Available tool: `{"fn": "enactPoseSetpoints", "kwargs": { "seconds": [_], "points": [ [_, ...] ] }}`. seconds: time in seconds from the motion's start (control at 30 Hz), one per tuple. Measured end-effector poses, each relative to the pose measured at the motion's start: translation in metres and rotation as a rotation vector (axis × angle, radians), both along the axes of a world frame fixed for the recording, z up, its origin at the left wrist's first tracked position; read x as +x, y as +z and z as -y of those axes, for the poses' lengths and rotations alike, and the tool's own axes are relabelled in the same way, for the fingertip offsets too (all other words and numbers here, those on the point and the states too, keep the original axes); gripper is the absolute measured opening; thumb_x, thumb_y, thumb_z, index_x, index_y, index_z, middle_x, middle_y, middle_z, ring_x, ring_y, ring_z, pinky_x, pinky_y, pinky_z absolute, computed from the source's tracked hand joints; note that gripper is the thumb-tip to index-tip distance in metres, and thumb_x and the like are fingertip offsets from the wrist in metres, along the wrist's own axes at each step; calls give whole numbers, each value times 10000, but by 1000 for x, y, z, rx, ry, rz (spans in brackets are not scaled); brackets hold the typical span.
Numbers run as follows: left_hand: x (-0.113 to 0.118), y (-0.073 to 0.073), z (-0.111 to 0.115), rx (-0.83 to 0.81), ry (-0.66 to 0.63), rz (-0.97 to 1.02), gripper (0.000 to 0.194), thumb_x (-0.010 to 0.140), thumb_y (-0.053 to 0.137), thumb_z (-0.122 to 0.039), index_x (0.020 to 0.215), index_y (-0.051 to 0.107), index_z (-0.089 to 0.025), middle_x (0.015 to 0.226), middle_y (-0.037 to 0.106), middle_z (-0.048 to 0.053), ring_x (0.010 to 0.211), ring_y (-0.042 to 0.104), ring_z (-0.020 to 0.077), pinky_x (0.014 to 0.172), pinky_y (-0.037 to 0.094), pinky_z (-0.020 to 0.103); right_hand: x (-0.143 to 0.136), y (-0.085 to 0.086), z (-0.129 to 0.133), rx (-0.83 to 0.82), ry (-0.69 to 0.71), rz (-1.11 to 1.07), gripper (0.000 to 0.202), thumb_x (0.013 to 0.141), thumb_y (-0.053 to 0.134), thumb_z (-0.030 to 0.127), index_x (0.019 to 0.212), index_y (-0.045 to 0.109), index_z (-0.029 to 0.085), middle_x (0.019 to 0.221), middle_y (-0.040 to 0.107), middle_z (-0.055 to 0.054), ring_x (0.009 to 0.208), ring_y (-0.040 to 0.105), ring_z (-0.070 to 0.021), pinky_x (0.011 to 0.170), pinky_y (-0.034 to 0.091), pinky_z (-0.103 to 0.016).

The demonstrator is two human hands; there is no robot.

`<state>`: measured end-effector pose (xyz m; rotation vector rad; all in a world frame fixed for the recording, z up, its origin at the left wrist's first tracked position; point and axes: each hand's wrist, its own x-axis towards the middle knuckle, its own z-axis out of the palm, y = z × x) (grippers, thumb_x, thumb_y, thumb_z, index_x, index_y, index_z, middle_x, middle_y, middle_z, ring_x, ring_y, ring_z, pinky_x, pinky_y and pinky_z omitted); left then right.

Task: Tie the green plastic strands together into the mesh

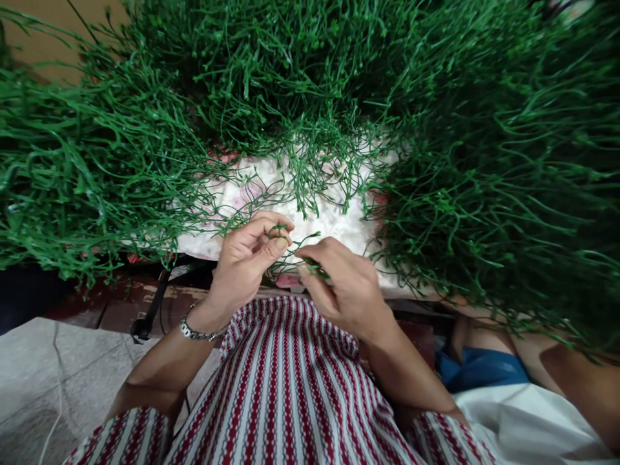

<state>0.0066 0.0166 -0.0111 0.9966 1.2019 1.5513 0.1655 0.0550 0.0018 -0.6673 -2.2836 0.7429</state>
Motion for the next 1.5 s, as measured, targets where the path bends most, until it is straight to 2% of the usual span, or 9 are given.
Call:
{"fn": "enactPoseSetpoints", "kwargs": {
  "seconds": [0.1,0.17,0.23,0.37,0.57,0.67,0.83,1.03,1.5],
  "points": [
    [1,2,-4,-20,-23,-10,111,764,644,-238,679,623,-169,896,583,44,846,535,153,777,430,262,-14,-12,-1,119,-34,263,203,892,475,275,944,598,122,780,596,-76,656,534,-158,544,399,-269],
    [0,3,-6,-24,-54,-34,112,766,641,-245,685,631,-167,910,594,50,867,550,162,790,444,268,-17,-21,-3,125,-5,298,184,877,500,266,887,614,122,767,596,-70,642,532,-153,536,384,-260],
    [-3,7,-5,-17,-89,-100,91,777,632,-256,784,661,-170,965,612,64,940,564,185,831,451,284,-17,-27,-4,89,20,215,150,865,515,218,832,625,122,737,597,-60,646,540,-144,560,393,-249],
    [-11,17,6,0,-30,-395,271,831,562,-255,1090,619,-195,1116,619,72,1050,555,200,925,423,312,-9,-30,-5,-55,-61,15,130,862,544,210,832,642,128,680,606,-33,623,551,-122,585,412,-228],
    [-12,12,20,86,-102,-863,219,827,506,-132,1008,619,-175,971,645,57,955,569,182,861,431,289,-3,-34,-2,-124,-107,-108,92,848,563,189,866,645,152,709,633,-32,637,562,-123,597,428,-231],
    [-10,7,19,51,-129,-833,138,817,516,-126,895,622,-169,839,637,36,813,573,158,749,438,261,-4,-37,0,-119,-76,-117,86,845,558,176,858,640,153,681,618,-26,629,556,-123,599,425,-231],
    [-10,4,15,-53,-165,-572,93,789,543,-122,735,604,-166,693,591,1,675,540,128,636,406,229,-3,-35,2,-152,-23,-89,109,857,536,195,792,614,156,655,607,-20,604,547,-119,583,411,-227],
    [-14,-7,16,-141,-39,-209,64,732,649,-193,695,604,-166,628,540,-16,585,459,111,543,352,219,-3,-31,1,-264,43,-93,111,872,518,213,854,605,146,738,628,-25,634,557,-104,602,417,-209],
    [-14,4,14,-124,-181,-557,77,732,555,-115,670,571,-159,663,552,-5,662,506,129,617,388,230,-4,-30,-1,-217,62,-27,167,876,520,233,762,604,146,649,584,-12,590,515,-104,576,391,-215]
  ]
}}
